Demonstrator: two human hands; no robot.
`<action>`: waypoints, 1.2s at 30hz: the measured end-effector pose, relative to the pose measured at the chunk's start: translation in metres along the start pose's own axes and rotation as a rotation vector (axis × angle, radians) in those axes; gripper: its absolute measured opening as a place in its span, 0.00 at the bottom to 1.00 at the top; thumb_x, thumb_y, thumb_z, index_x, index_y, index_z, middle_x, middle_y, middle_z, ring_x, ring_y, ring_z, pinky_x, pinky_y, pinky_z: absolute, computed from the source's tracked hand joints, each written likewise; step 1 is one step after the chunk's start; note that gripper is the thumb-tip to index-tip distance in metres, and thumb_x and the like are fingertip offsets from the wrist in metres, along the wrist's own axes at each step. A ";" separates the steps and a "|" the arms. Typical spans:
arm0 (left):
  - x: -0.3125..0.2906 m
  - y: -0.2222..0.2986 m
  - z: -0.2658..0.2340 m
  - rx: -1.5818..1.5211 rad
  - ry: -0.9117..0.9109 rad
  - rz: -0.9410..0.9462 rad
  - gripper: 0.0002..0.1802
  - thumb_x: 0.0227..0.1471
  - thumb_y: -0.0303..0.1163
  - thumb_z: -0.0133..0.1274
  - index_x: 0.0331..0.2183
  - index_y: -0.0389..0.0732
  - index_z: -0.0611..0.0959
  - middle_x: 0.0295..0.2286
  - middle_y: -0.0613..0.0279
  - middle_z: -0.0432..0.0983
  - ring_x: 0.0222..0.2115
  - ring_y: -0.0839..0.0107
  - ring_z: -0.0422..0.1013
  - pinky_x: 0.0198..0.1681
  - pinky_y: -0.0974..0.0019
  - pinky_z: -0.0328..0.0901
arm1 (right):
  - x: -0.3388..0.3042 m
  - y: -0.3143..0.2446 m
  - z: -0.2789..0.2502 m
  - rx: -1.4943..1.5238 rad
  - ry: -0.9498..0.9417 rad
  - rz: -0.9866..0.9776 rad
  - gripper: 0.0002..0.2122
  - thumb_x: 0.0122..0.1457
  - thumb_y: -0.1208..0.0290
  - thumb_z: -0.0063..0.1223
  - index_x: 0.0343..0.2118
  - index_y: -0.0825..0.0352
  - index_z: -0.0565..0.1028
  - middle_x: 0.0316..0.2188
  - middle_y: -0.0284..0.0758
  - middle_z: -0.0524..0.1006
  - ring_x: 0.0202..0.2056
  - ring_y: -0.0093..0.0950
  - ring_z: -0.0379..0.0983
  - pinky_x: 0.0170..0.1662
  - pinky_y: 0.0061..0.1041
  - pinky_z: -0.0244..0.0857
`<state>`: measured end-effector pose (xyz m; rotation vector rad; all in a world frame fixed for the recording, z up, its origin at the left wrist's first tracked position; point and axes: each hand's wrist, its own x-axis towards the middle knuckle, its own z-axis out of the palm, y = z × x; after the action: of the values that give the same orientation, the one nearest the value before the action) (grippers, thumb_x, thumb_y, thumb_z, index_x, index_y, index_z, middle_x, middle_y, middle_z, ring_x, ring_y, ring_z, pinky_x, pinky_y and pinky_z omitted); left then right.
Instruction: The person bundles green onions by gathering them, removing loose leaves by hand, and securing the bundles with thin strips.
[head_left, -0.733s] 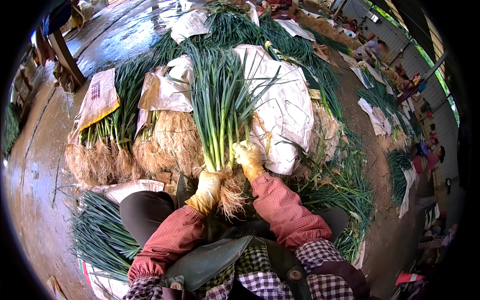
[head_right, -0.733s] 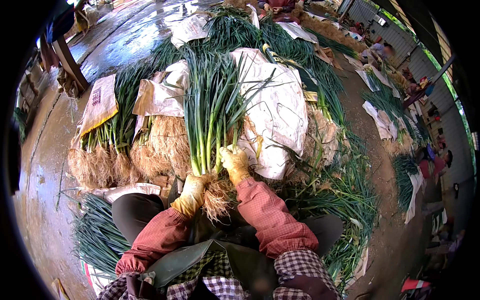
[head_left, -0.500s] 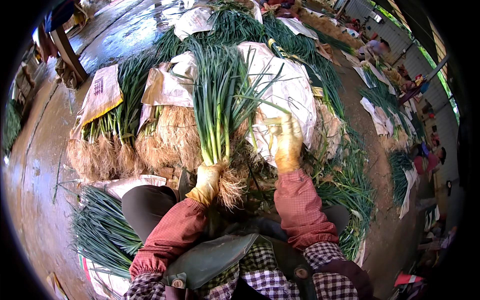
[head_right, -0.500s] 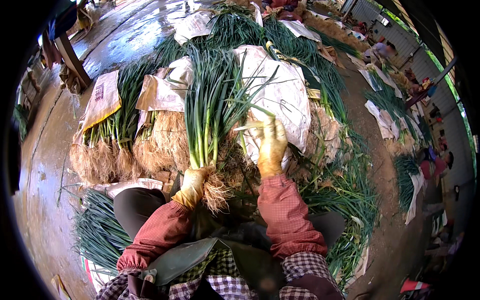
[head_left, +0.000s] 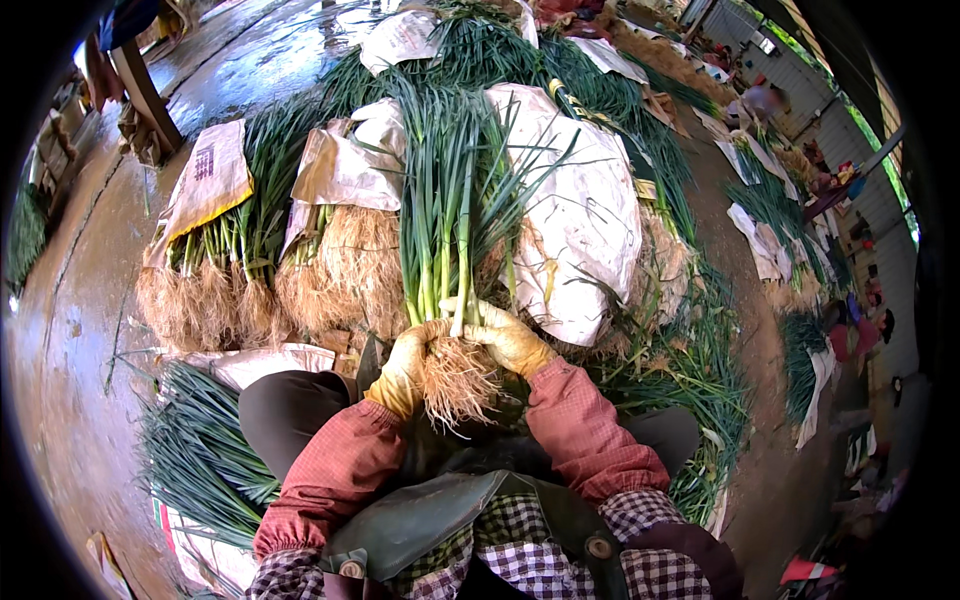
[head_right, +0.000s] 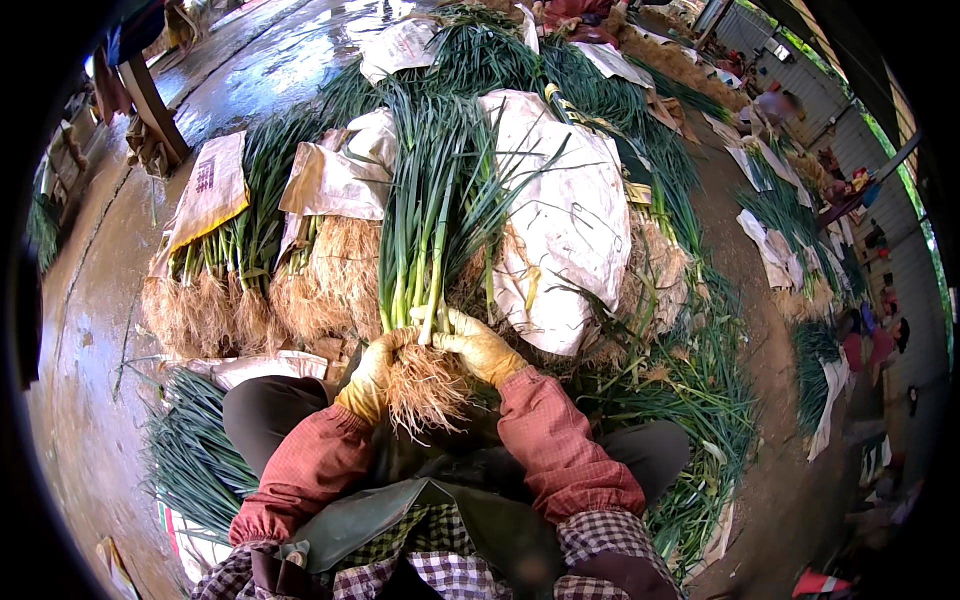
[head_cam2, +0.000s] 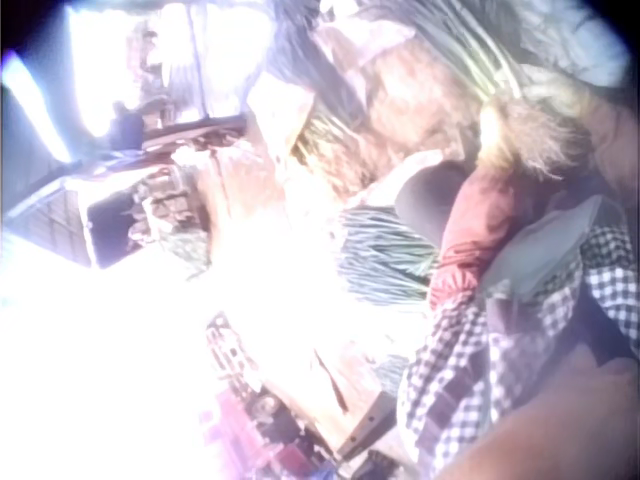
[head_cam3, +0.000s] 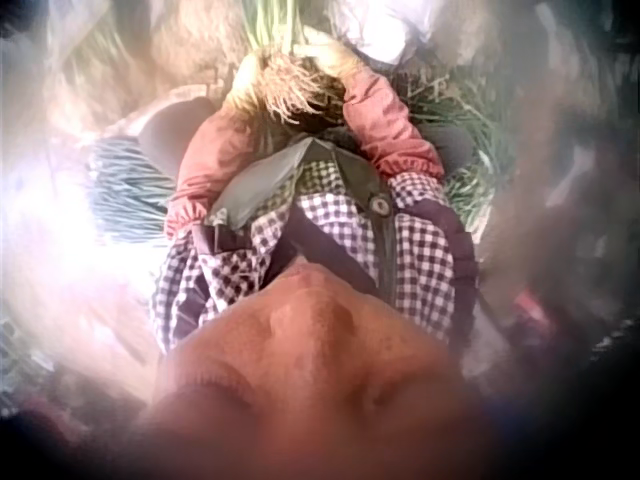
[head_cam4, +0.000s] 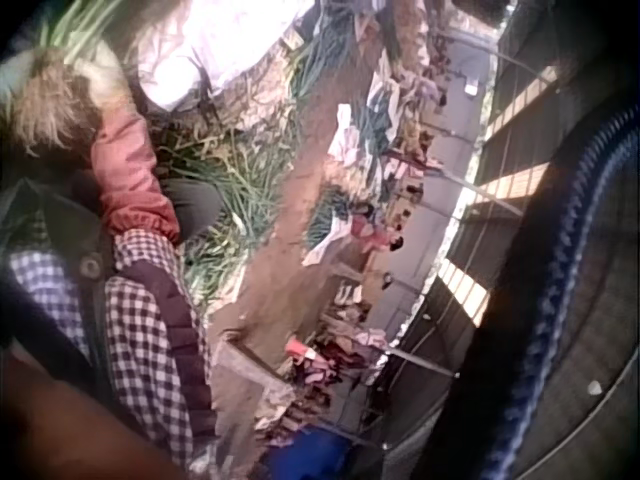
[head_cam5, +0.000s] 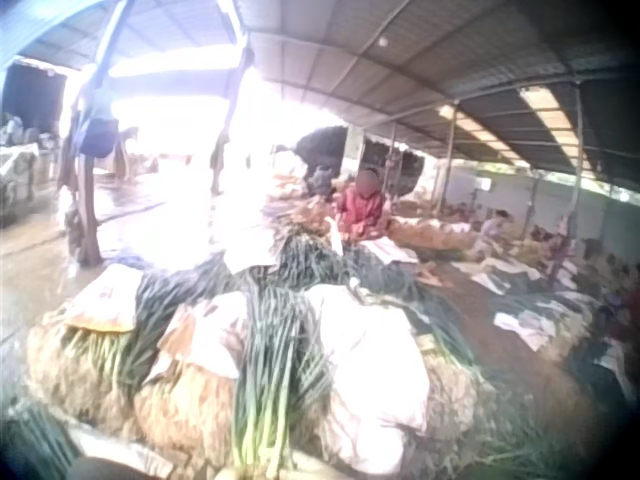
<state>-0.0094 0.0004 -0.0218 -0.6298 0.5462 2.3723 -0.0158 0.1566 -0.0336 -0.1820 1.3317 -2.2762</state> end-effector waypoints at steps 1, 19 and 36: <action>-0.003 -0.001 0.005 0.016 0.041 0.042 0.10 0.45 0.23 0.47 0.34 0.31 0.73 0.21 0.56 0.71 0.17 0.67 0.68 0.18 0.68 0.65 | 0.001 0.002 -0.002 -0.126 0.028 0.001 0.18 0.51 0.79 0.47 0.47 0.70 0.66 0.40 0.32 0.70 0.40 0.24 0.67 0.46 0.21 0.59; 0.004 0.004 -0.010 0.405 0.095 0.150 0.09 0.42 0.17 0.48 0.31 0.32 0.75 0.23 0.59 0.73 0.21 0.72 0.70 0.24 0.72 0.66 | 0.039 0.016 -0.018 -0.035 0.499 0.113 0.05 0.54 0.73 0.49 0.32 0.69 0.70 0.19 0.28 0.70 0.15 0.17 0.63 0.17 0.14 0.58; 0.006 0.014 -0.009 0.519 0.115 0.148 0.12 0.42 0.18 0.52 0.34 0.32 0.76 0.25 0.62 0.73 0.22 0.73 0.70 0.26 0.74 0.66 | 0.093 0.089 -0.064 -0.179 0.429 -0.031 0.09 0.54 0.67 0.50 0.28 0.68 0.73 0.21 0.31 0.74 0.19 0.17 0.67 0.21 0.14 0.61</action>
<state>-0.0199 -0.0114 -0.0297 -0.4991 1.2433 2.1973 -0.0882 0.1266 -0.1538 0.2429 1.7575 -2.3015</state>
